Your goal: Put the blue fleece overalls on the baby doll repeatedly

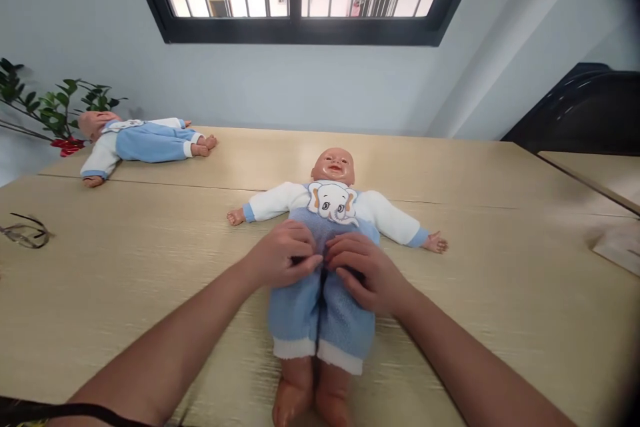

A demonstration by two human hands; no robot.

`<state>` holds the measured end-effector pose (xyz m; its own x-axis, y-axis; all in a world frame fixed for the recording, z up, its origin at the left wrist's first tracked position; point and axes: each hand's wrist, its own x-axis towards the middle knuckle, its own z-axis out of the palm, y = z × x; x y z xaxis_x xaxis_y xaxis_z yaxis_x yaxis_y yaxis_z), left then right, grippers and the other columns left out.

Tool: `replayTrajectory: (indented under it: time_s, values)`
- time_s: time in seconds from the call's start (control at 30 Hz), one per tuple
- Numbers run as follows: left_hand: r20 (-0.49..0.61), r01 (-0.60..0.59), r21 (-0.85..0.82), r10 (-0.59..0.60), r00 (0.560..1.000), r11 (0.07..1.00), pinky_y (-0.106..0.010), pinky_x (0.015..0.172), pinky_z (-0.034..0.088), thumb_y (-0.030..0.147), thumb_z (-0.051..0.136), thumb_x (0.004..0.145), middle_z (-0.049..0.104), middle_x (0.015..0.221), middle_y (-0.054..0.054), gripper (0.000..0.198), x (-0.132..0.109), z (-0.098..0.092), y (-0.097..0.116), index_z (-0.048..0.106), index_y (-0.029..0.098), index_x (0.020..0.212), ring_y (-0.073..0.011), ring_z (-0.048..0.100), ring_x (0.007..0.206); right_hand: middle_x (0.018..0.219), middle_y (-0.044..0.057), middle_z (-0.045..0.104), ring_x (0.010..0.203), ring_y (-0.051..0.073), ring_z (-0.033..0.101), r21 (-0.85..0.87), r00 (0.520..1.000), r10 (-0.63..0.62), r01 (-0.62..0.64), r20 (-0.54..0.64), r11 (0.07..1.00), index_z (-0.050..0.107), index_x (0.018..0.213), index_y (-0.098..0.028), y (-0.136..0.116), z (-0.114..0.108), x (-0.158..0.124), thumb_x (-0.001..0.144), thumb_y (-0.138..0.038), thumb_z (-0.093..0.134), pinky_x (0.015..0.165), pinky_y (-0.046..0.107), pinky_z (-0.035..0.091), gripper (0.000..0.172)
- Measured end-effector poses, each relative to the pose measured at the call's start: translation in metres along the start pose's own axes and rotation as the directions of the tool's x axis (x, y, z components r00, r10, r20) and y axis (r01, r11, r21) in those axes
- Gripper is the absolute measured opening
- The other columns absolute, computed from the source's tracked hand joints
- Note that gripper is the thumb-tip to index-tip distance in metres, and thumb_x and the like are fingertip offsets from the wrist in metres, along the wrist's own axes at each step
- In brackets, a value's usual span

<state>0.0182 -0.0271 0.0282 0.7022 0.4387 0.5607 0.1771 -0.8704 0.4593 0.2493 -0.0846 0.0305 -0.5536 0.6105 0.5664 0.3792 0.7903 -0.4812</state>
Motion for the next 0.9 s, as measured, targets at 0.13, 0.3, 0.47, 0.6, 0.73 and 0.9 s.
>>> replayTrajectory:
  time_s: [0.13, 0.3, 0.47, 0.6, 0.73, 0.9]
  values:
    - [-0.068, -0.091, -0.067, 0.087, 0.994, 0.994, -0.038, 0.085, 0.049, 0.023, 0.058, 0.096, 0.074, 0.075, -0.003, 0.032, -0.003, -0.002, -0.001, 0.058, 0.02, 0.064, -0.0187, 0.069, 0.082, 0.093, 0.004, 0.077, 0.11, 0.025, 0.067, 0.033, 1.0, -0.024, 0.023, 0.02, 0.999, 0.071, 0.094, -0.024, 0.007, -0.005, 0.0, 0.093, -0.015, 0.06, 0.099, 0.045, 0.052, 0.014]
    - [-0.013, -0.186, -0.326, 0.192, 0.981, 0.927, -0.039, 0.098, 0.053, 0.025, 0.058, 0.092, 0.077, 0.07, 0.0, 0.023, -0.008, 0.006, 0.008, 0.061, 0.023, 0.069, -0.018, 0.075, 0.073, 0.089, 0.004, 0.076, 0.096, 0.024, 0.065, 0.033, 0.999, -0.026, 0.025, 0.036, 0.999, 0.071, 0.086, -0.023, 0.003, -0.005, 0.0, 0.092, -0.017, 0.062, 0.091, 0.045, 0.05, 0.013]
    - [0.048, -0.066, -0.426, 0.096, 0.994, 0.902, -0.038, 0.093, 0.055, 0.035, 0.049, 0.102, 0.073, 0.061, -0.002, 0.043, -0.011, 0.013, 0.009, 0.06, 0.023, 0.062, -0.0172, 0.072, 0.064, 0.077, 0.003, 0.07, 0.076, 0.02, 0.057, 0.063, 0.997, -0.033, 0.029, 0.069, 0.998, 0.064, 0.074, -0.022, -0.003, -0.003, 0.0, 0.094, -0.02, 0.057, 0.077, 0.041, 0.048, 0.021]
    - [-0.19, 0.081, -0.399, -0.169, 0.967, 0.913, -0.044, 0.104, 0.052, 0.043, 0.036, 0.108, 0.08, 0.09, -0.008, 0.049, -0.011, 0.003, -0.003, 0.075, 0.021, 0.089, -0.0226, 0.074, 0.093, 0.107, 0.009, 0.074, 0.101, 0.025, 0.064, -0.112, 0.999, 0.021, -0.024, -0.028, 0.993, 0.071, 0.105, -0.022, 0.011, -0.014, -0.006, 0.098, -0.023, 0.054, 0.094, 0.046, 0.049, 0.018]
    - [-0.353, 0.386, 0.096, -0.331, 0.875, 0.918, -0.049, 0.117, 0.041, 0.05, 0.049, 0.102, 0.067, 0.139, -0.01, 0.045, -0.017, -0.018, -0.042, 0.064, 0.022, 0.134, -0.0287, 0.057, 0.133, 0.147, 0.017, 0.059, 0.137, 0.033, 0.052, -0.425, 0.932, 0.273, -0.353, -0.24, 0.833, 0.054, 0.145, -0.018, 0.044, -0.029, -0.018, 0.103, -0.033, 0.047, 0.114, 0.055, 0.039, 0.045]
    - [-0.202, 0.613, 0.403, -0.587, 0.784, 0.679, -0.051, 0.113, 0.043, 0.043, 0.048, 0.101, 0.064, 0.145, -0.011, 0.05, -0.029, -0.033, -0.088, 0.055, 0.023, 0.146, -0.0328, 0.057, 0.132, 0.137, 0.019, 0.067, 0.127, 0.036, 0.059, -0.55, 0.784, 0.539, -0.608, -0.306, 0.572, 0.059, 0.138, -0.012, 0.076, -0.043, -0.029, 0.099, -0.037, 0.048, 0.109, 0.053, 0.044, 0.048]
